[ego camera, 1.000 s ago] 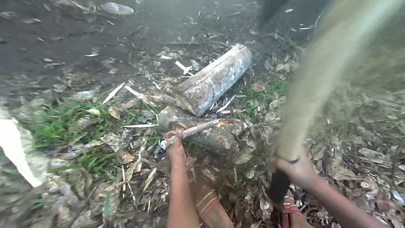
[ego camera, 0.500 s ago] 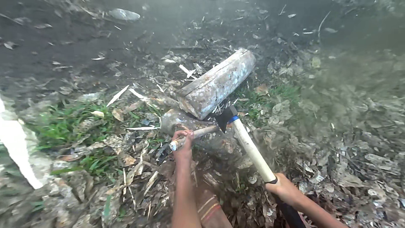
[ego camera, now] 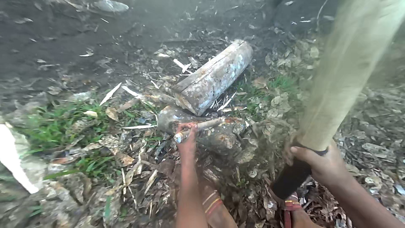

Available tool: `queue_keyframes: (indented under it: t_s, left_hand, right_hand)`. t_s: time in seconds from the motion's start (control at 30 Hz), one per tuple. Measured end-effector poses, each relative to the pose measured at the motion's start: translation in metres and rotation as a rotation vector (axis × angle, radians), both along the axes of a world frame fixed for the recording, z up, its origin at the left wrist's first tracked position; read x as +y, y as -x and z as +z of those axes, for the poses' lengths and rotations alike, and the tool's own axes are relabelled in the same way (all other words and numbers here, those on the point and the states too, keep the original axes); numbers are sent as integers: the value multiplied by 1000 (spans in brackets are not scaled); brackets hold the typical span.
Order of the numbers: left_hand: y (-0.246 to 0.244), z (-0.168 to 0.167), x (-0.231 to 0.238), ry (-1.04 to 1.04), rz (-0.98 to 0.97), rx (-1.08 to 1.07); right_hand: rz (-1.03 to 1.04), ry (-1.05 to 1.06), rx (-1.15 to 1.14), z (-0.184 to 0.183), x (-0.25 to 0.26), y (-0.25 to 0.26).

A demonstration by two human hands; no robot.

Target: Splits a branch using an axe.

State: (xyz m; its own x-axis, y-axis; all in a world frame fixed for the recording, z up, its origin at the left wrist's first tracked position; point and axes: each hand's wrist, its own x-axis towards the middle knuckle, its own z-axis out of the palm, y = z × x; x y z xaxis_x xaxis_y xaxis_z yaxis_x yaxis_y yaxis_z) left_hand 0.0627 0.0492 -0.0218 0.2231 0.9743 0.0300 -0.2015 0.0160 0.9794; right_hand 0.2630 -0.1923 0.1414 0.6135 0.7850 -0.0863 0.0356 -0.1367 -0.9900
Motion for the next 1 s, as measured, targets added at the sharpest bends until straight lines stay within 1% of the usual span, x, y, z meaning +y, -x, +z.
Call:
queue_keyframes:
  t_s: [0.03, 0.07, 0.1, 0.17, 0.2, 0.23, 0.27, 0.3, 0.37, 0.5, 0.63, 0.7, 0.77, 0.8, 0.87, 0.93, 1.0]
  left_hand:
    - [0, 1, 0, 10, -10, 5]
    - [0, 3, 0, 23, -13, 14]
    - [0, 5, 1, 29, -11, 25]
    - [1, 4, 3, 32, 3, 27]
    - [2, 4, 3, 34, 4, 29]
    - [1, 5, 4, 35, -2, 33]
    - [0, 8, 5, 31, -10, 34]
    - [-1, 11, 8, 25, -20, 34]
    - [1, 11, 9, 26, -28, 46]
    - [-2, 8, 11, 28, -9, 37]
    - [2, 12, 8, 54, -12, 38]
    - [18, 20, 5, 33, -11, 18]
    - [41, 19, 4, 16, 18, 16]
    - [54, 13, 1, 30, 37, 17]
    - [72, -10, -1, 64, 74, -39]
    - [82, -40, -8, 126, 152, -137]
    - [84, -53, -17, 180, 207, -178]
  right_hand:
    - [-5, 1, 30, -7, 1, 2]
    - [-9, 46, 46, -18, -2, 5]
    - [-3, 151, 47, -33, -7, 10]
    - [81, 521, 31, -70, -24, 15]
    - [161, 718, 41, -91, -34, 14]
    - [231, 870, 51, -111, -41, 13]
    - [267, 942, 37, -125, -46, 12]
    - [279, 962, 20, -133, -48, 11]
    - [289, 963, 11, -134, -49, 9]
    - [265, 922, 78, -126, -50, 14]
    - [223, 853, 117, -99, -49, 23]
    - [187, 798, 141, -85, -47, 29]
    - [149, 727, 105, -67, -44, 27]
    - [130, 693, 69, -55, -42, 26]
    - [97, 576, 11, -33, -32, 22]
    - [64, 429, -54, -12, -24, 22]
    - [48, 255, -117, 3, -19, 23]
